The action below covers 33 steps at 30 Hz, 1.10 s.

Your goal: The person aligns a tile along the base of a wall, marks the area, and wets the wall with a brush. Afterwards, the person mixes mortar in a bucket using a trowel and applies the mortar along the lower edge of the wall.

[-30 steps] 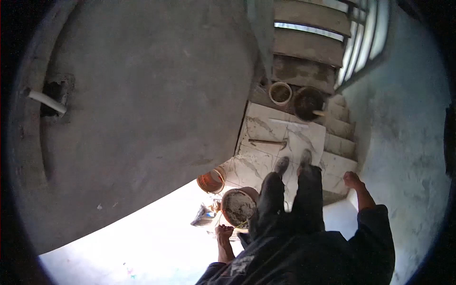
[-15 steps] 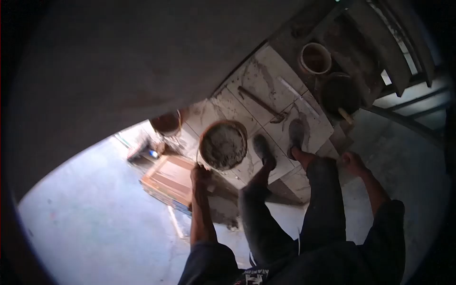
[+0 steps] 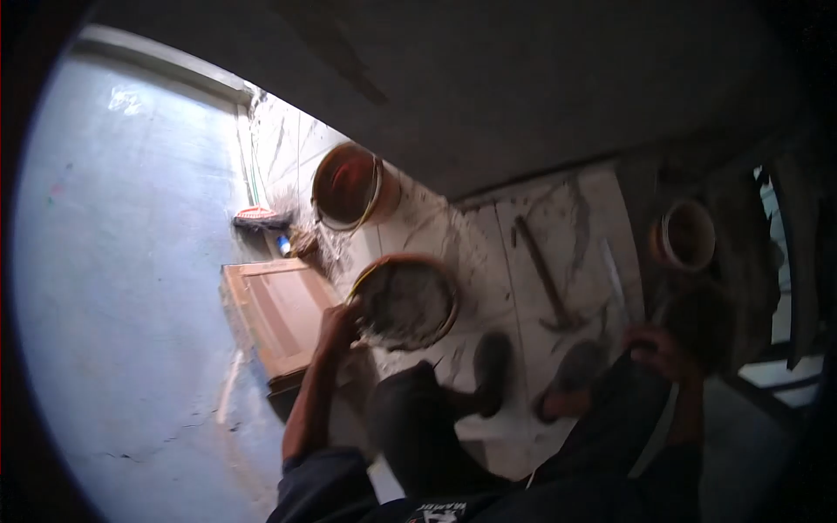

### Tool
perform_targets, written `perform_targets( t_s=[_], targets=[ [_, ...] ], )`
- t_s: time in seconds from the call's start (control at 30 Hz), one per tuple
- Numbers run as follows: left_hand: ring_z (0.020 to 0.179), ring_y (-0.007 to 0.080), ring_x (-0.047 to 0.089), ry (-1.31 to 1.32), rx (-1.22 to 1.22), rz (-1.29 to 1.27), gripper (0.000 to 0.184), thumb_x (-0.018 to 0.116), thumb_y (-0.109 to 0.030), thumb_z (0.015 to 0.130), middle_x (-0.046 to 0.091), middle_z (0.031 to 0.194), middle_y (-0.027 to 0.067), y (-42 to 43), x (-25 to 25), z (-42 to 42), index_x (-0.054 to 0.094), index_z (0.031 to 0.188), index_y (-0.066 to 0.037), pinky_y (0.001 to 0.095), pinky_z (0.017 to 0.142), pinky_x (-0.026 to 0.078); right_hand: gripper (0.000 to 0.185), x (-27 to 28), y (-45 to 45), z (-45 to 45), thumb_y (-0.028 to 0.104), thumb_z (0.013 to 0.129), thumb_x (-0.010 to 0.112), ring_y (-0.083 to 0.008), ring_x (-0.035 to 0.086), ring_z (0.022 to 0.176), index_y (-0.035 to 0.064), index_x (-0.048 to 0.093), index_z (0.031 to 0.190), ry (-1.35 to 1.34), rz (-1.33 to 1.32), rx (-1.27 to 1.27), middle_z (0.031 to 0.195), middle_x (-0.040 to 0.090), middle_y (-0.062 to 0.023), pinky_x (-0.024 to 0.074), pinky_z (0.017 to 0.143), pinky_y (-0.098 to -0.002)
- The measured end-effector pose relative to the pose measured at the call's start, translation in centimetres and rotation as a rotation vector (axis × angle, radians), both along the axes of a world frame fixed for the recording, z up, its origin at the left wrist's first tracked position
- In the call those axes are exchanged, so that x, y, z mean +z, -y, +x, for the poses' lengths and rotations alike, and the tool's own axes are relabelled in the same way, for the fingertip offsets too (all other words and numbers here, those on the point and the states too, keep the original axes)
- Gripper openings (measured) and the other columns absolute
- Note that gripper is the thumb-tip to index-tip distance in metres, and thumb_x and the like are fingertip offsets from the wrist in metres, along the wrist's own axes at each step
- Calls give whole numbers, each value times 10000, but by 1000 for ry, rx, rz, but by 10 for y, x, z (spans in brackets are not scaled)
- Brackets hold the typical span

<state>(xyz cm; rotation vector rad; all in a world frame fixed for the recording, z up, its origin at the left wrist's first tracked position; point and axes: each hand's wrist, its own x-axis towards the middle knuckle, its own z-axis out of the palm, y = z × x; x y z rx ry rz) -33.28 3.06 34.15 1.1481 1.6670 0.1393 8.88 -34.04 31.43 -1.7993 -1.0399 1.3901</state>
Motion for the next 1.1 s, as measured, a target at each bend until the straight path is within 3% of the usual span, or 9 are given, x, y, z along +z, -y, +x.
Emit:
perform_targets(
  t_s=[0.4,0.5,0.53,0.6,0.67,0.7,0.8,0.87,1.1],
  targets=[
    [388,110,374,234,28,145,241,531,-332,881,355,532,-30,-88,-113,-217,523,787,-110,264,371,310,324,-32,34,-19,219,829,521,-342,562,1035,-58,614,970,-174,575,-38,1082,584,-234,407,927,-420],
    [750,261,600,-646,-458,166,374,628,-264,724,608,855,125,-135,-155,-218,558,1038,-75,425,649,471,333,-20,49,-58,256,808,528,-319,574,956,-53,586,916,17,565,-495,995,594,-231,416,895,-423],
    [994,365,541,-808,-705,1138,527,601,-162,686,566,1058,224,-155,-193,-227,511,1186,-23,467,893,409,317,-17,58,-64,256,819,535,-301,570,916,-49,575,895,51,525,-511,946,591,-209,420,881,-422],
    [1094,369,501,-274,-693,1194,564,513,-23,644,546,1130,244,-184,-150,-117,512,1207,4,385,971,378,304,-27,72,-46,255,830,542,-284,566,877,-45,563,873,87,493,-499,897,588,-188,425,867,-421],
    [1136,317,516,-131,-692,973,577,499,12,636,588,1130,204,-193,-112,-44,515,1212,8,365,1015,363,339,-34,89,-22,-35,941,314,-439,560,1007,8,514,1212,175,797,40,1092,554,-272,456,889,-552],
    [1132,279,527,108,-672,926,520,474,13,673,587,1163,176,-221,-122,-20,525,1191,16,344,1013,369,232,-18,75,-72,220,844,528,-238,532,837,-9,498,821,60,514,-697,844,549,-147,422,843,-356],
    [1046,241,568,-260,-954,867,390,540,-40,746,595,1129,174,-303,-185,34,554,1133,8,358,892,441,305,-28,107,-78,273,856,571,-255,550,809,-29,544,824,73,584,-925,809,567,-147,434,836,-409],
    [987,242,585,-610,-1240,672,350,583,-101,777,599,1082,164,-331,-227,50,566,1116,-16,368,811,460,322,-9,110,-83,297,873,593,-238,540,747,-1,515,778,196,489,-1033,743,539,-120,443,797,-402],
    [747,193,574,-145,-860,447,176,555,-158,864,606,817,47,-359,-320,-3,615,1005,-69,328,661,456,369,8,148,-100,366,858,597,-195,538,742,22,481,793,316,231,-914,711,522,-75,421,743,-325]
  ],
)
